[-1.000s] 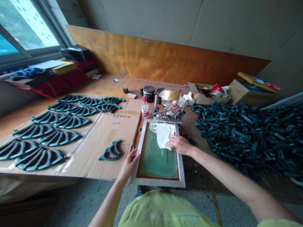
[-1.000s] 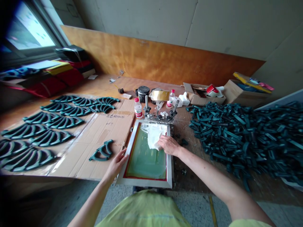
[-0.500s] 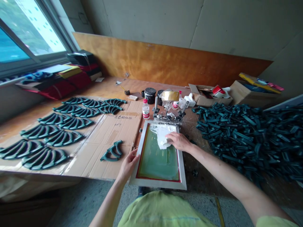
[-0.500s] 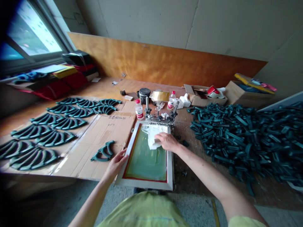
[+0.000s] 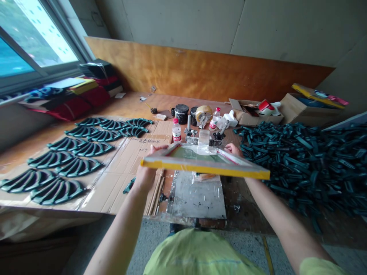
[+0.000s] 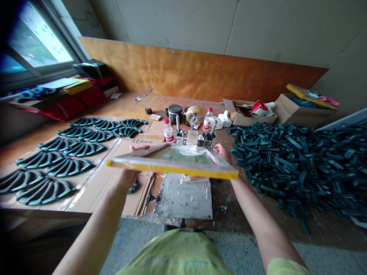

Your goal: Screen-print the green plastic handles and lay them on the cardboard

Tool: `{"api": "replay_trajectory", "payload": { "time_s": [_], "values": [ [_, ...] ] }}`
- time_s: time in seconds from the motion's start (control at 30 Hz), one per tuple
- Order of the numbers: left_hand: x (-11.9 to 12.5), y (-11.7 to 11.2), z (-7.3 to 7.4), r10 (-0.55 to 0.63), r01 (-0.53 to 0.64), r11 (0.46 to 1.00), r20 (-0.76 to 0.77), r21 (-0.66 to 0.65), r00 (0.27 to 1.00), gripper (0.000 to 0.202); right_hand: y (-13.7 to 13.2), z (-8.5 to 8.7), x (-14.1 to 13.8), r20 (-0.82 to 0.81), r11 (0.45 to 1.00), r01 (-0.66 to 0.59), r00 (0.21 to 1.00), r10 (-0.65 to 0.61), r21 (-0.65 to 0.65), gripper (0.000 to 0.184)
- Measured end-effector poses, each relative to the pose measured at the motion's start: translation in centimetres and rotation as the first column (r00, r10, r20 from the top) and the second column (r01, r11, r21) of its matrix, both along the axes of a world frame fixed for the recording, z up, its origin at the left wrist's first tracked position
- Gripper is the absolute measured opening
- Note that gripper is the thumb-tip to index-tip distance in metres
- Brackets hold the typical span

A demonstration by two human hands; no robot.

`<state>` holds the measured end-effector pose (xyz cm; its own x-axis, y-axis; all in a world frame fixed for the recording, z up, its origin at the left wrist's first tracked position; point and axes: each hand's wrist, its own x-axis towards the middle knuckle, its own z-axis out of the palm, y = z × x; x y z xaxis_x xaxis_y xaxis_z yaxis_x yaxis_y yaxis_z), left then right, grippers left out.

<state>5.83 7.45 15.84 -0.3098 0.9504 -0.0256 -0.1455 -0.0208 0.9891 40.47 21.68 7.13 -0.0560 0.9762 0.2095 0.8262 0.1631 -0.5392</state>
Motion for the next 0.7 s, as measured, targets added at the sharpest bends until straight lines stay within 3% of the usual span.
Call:
{"api": "replay_trajectory", "payload": {
  "time_s": [0.13,0.23,0.3,0.37,0.43,0.5,0.57,0.6,0.63,0.7],
  "values": [
    [0.7,3.6,2.6,-0.040,0.030,0.993,0.085,0.113,0.996,0.049,-4.2,-4.8,-0.9,0.022,0.966,-0.246,0.968,0.249,-0.084,0.036],
    [1.6,3.6,2.1,0.001,-0.023,0.990,0.161,0.138,0.987,0.046,-5.9,-5.6,-2.6,0.156,0.923,-0.374,0.910,0.384,-0.091,0.039],
    [2.8,2.0,0.0,0.013,-0.025,0.998,0.194,0.059,0.981,0.048,-6.8,-4.7,-3.5,0.201,0.920,-0.382,0.898,0.392,-0.088,0.020],
    [4.6,-0.5,-3.2,-0.091,0.126,0.980,0.217,-0.153,0.972,0.052,-8.5,-3.2,-4.7,0.198,0.932,-0.362,0.911,0.361,-0.035,0.006],
    [6.7,-3.3,-6.4,-0.239,0.347,0.850,0.299,-0.396,0.924,0.055,-11.1,-2.0,-6.5,0.192,0.922,-0.382,0.911,0.365,0.060,0.006],
    [8.2,-5.6,-9.1,-0.188,0.392,0.785,0.420,-0.479,0.888,0.048,-14.1,-1.6,-8.5,0.233,0.848,-0.513,0.848,0.476,0.134,0.009],
    [8.1,-7.1,-11.2,-0.068,0.341,0.793,0.484,-0.505,0.873,0.035,-16.1,-2.1,-9.6,0.270,0.724,-0.674,0.731,0.626,0.147,0.013],
    [7.3,-7.6,-12.1,-0.008,0.293,0.802,0.481,-0.521,0.877,0.031,-16.4,-2.6,-9.3,0.264,0.701,-0.699,0.709,0.654,0.139,0.015],
    [5.9,-8.0,-13.0,0.058,0.230,0.803,0.456,-0.550,0.888,0.028,-16.1,-3.1,-8.2,0.244,0.726,-0.676,0.730,0.639,0.122,0.017],
    [1.8,-8.7,-15.0,0.208,0.048,0.782,0.333,-0.621,0.919,0.031,-14.5,-4.2,-3.8,0.209,0.882,-0.468,0.870,0.447,0.060,0.021]
  ]
}}
